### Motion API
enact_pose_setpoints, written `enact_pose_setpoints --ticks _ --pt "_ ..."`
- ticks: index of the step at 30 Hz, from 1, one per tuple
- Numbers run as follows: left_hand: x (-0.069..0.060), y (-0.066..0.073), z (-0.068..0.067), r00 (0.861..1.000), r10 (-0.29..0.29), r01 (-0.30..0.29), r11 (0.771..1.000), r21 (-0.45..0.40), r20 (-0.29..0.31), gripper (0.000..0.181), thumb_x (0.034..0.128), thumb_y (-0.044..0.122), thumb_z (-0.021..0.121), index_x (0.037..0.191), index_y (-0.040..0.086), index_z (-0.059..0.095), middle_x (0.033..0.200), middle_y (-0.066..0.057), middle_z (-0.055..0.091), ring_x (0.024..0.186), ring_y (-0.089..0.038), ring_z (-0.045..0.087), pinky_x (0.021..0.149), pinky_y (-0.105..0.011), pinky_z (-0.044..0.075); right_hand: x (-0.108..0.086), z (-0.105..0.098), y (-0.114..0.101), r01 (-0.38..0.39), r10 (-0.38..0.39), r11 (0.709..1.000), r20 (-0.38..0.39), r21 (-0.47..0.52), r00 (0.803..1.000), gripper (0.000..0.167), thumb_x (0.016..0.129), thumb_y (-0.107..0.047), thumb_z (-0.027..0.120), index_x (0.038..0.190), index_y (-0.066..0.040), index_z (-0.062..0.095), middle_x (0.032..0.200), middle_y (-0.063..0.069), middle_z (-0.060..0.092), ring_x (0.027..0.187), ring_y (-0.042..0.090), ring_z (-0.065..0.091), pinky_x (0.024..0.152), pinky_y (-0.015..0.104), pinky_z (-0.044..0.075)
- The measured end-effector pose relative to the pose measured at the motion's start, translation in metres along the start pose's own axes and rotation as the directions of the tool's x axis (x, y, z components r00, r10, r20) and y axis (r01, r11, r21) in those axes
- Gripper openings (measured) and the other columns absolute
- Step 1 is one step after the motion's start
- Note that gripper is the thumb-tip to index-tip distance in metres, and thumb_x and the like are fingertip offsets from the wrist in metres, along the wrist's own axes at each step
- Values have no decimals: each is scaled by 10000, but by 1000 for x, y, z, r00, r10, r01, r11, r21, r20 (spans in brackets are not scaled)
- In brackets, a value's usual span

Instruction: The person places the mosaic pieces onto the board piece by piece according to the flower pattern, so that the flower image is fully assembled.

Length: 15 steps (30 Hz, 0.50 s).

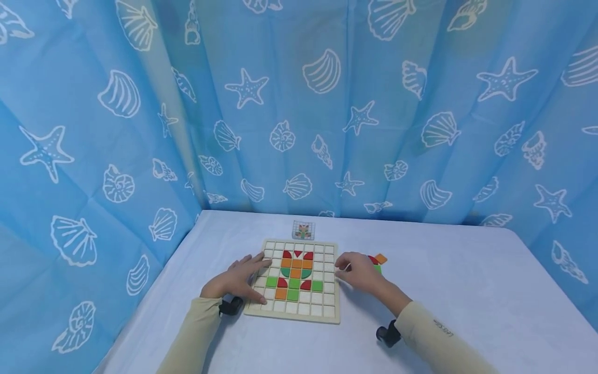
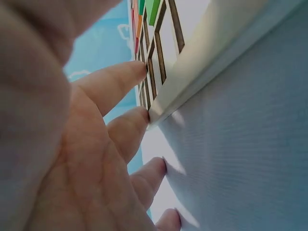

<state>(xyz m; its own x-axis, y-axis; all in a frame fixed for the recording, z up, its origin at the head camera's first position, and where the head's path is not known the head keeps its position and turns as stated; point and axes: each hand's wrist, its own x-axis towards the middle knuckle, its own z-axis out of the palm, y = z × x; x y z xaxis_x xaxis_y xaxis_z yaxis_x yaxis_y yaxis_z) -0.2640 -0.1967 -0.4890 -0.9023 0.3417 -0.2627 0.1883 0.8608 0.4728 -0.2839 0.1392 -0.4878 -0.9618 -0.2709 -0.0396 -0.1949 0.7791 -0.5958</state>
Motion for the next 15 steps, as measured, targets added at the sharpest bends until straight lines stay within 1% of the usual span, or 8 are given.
enact_pose_setpoints --ticks 2,8,10,15 --pt "1 1 -1 1000 -3 3 1000 5 -3 1032 674 474 887 1537 254 366 1654 -56 216 1521 -396 120 1211 -630 96 0 -7 8 -15 15 1000 -23 -8 1000 159 872 -170 744 1017 -115 709 954 14 681 835 154 593 684 281 543" --pt "6 3 -2 1000 7 -7 1000 3 0 1035 676 470 884 1541 256 357 1657 -57 207 1523 -395 111 1210 -636 86 -5 -25 28 -37 36 999 -73 -11 997 197 868 -173 748 1033 -76 701 981 65 693 856 185 611 714 304 580" --pt "6 2 -1 1000 4 -4 1000 -3 -3 1037 672 481 884 1539 258 361 1655 -55 214 1522 -393 115 1210 -634 88 -8 -28 33 -46 44 999 -75 -16 996 197 860 -172 756 1023 -76 700 967 60 692 848 182 603 720 298 582" --pt "4 -2 2 1000 2 -2 1000 1 -13 1029 672 494 877 1534 252 371 1650 -54 227 1519 -389 124 1209 -636 95 -13 -27 44 -72 71 997 -54 1 996 185 840 -155 771 994 -88 693 942 35 683 827 166 601 713 296 594"
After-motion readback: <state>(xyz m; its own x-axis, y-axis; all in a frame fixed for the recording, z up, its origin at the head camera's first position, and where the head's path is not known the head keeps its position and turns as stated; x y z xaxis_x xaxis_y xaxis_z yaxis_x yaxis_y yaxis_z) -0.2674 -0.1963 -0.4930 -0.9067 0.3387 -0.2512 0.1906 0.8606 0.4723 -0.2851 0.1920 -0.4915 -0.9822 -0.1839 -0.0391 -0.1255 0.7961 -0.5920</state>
